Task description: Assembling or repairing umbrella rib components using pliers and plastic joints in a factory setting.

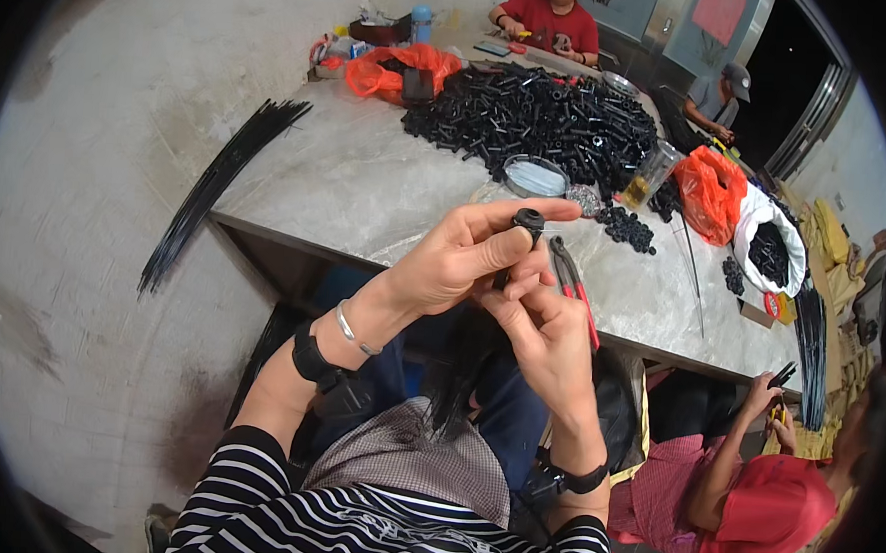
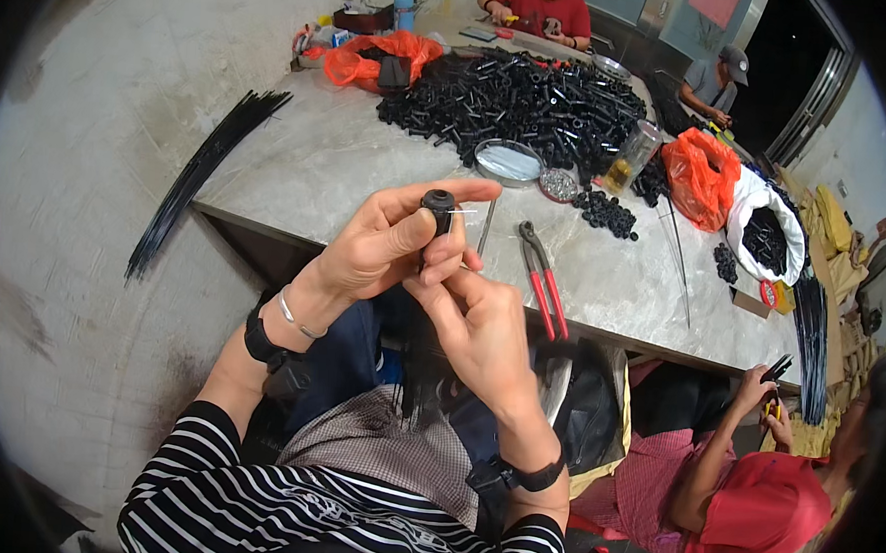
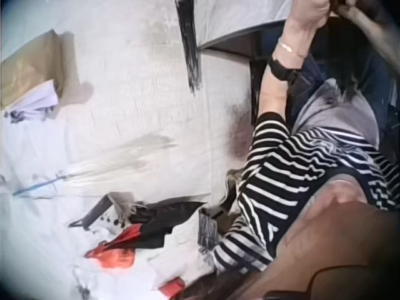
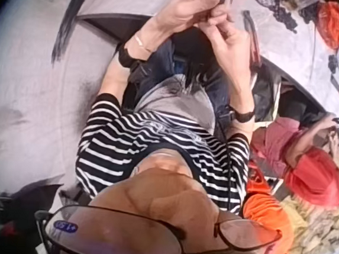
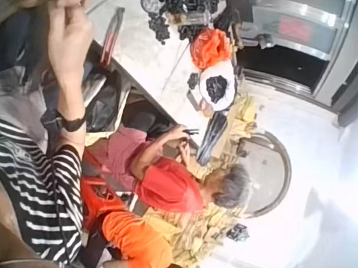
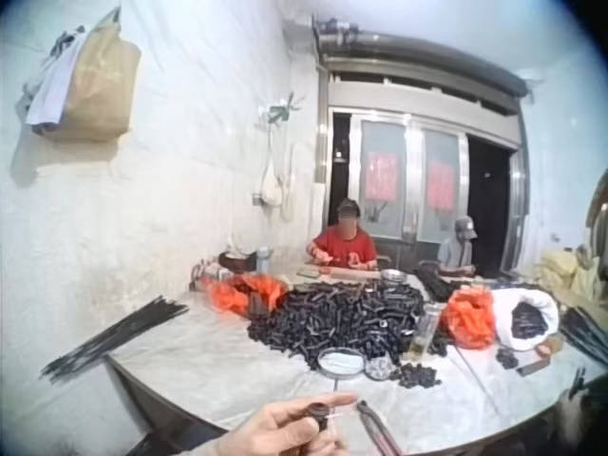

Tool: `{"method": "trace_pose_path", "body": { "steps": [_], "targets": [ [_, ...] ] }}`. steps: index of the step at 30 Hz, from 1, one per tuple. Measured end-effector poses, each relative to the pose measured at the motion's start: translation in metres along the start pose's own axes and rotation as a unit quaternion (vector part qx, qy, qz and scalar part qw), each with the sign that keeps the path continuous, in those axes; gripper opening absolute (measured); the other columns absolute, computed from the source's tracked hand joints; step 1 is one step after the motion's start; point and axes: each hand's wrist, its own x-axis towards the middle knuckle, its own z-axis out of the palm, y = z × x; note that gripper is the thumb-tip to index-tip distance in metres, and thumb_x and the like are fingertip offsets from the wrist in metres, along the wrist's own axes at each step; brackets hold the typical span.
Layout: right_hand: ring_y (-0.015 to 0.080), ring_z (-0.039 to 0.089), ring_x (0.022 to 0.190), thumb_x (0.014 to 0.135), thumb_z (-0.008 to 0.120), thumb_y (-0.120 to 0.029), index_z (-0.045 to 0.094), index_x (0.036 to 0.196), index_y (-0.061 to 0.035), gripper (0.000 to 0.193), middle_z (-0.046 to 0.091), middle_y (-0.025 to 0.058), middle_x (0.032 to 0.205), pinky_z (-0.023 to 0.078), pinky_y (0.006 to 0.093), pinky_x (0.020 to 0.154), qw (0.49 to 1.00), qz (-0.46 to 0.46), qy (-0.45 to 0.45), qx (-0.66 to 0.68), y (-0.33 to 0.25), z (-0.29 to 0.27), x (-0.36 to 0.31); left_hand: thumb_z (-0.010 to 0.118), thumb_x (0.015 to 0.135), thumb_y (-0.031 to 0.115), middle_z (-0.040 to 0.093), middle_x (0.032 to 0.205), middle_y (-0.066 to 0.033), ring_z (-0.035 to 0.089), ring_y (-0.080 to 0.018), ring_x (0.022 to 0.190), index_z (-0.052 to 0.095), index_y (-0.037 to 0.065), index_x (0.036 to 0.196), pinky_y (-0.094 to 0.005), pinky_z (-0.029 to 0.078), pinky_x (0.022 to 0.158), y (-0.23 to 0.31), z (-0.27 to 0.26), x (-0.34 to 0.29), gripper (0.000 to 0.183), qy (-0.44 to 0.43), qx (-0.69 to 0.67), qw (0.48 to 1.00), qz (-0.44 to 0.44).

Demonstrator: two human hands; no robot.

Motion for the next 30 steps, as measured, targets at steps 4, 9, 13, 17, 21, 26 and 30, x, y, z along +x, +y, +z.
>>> {"method": "trace_pose_path", "body": {
  "steps": [4, 9, 13, 17, 21, 26, 30],
  "targets": [
    [0.0194, 0.064, 0.066, 0.078, 0.072, -0.011, 0.066, 0.095, 0.0028, 0.022, 0.066, 0.0101, 0.077, 0.050, 0.0290, 0.061, 0.968, -0.078, 0.095, -0.219, -0.040, -0.016, -0.002, 0.055, 0.094, 0.031, 0.041, 0.070, 0.0033, 0.038, -0.0057, 0.060, 0.039, 0.001, 0.139, -0.0247, 0.041, 0.064, 0.010, 0.011, 0.006, 0.057, -0.001, -0.053, 0.996, 0.068],
    [0.0198, 0.062, 0.085, 0.073, 0.077, -0.011, 0.058, 0.110, 0.0012, 0.044, 0.060, 0.0103, 0.097, 0.052, 0.0295, 0.069, 0.931, -0.205, 0.167, -0.252, -0.078, -0.013, -0.011, 0.055, 0.095, 0.024, 0.049, 0.076, 0.0046, 0.041, -0.0023, 0.065, 0.041, 0.004, 0.138, -0.0190, 0.037, 0.057, 0.002, 0.029, -0.001, 0.049, -0.001, 0.045, 0.993, 0.114],
    [0.0246, 0.063, 0.084, 0.074, 0.076, -0.011, 0.057, 0.110, 0.0010, 0.042, 0.059, 0.0130, 0.103, 0.052, 0.0317, 0.068, 0.922, -0.235, 0.089, -0.296, -0.076, -0.016, -0.024, 0.054, 0.096, 0.023, 0.053, 0.081, 0.0058, 0.045, -0.0010, 0.072, 0.041, 0.005, 0.139, -0.0155, 0.040, 0.063, 0.002, 0.051, -0.018, 0.049, 0.028, 0.037, 0.991, 0.128],
    [0.0305, 0.062, 0.080, 0.076, 0.074, -0.013, 0.057, 0.109, 0.0004, 0.039, 0.060, 0.0148, 0.101, 0.051, 0.0331, 0.065, 0.885, -0.269, 0.077, -0.372, -0.080, -0.013, -0.044, 0.054, 0.096, 0.024, 0.055, 0.082, 0.0051, 0.046, -0.0012, 0.074, 0.042, 0.004, 0.139, -0.0156, 0.041, 0.065, -0.006, 0.060, -0.042, 0.049, 0.031, 0.032, 0.990, 0.130],
    [0.0282, 0.061, 0.075, 0.076, 0.072, -0.013, 0.058, 0.100, -0.0004, 0.030, 0.060, 0.0113, 0.091, 0.049, 0.0335, 0.058, 0.831, -0.300, 0.042, -0.467, -0.091, -0.008, -0.056, 0.055, 0.095, 0.021, 0.055, 0.084, 0.0054, 0.044, -0.0007, 0.072, 0.043, 0.004, 0.138, -0.0151, 0.038, 0.062, -0.007, 0.072, -0.055, 0.048, 0.072, 0.069, 0.982, 0.163],
    [0.0243, 0.058, 0.064, 0.078, 0.069, -0.007, 0.057, 0.090, -0.0012, 0.018, 0.057, 0.0088, 0.078, 0.045, 0.0325, 0.051, 0.836, -0.270, 0.027, -0.476, -0.091, -0.004, -0.067, 0.061, 0.090, 0.019, 0.063, 0.084, -0.0030, 0.051, -0.0043, 0.070, 0.053, 0.000, 0.129, -0.0192, 0.042, 0.061, -0.013, 0.066, -0.068, 0.044, 0.058, 0.163, 0.967, 0.189],
    [0.0164, 0.053, 0.049, 0.081, 0.062, -0.001, 0.059, 0.081, 0.0005, 0.003, 0.055, 0.0066, 0.064, 0.040, 0.0286, 0.044, 0.935, -0.168, -0.014, -0.312, -0.084, -0.009, -0.070, 0.062, 0.090, 0.022, 0.059, 0.069, -0.0053, 0.052, -0.0069, 0.059, 0.052, -0.009, 0.123, -0.0207, 0.040, 0.052, -0.025, 0.068, -0.067, 0.046, 0.055, 0.179, 0.947, 0.259]
  ]
}}
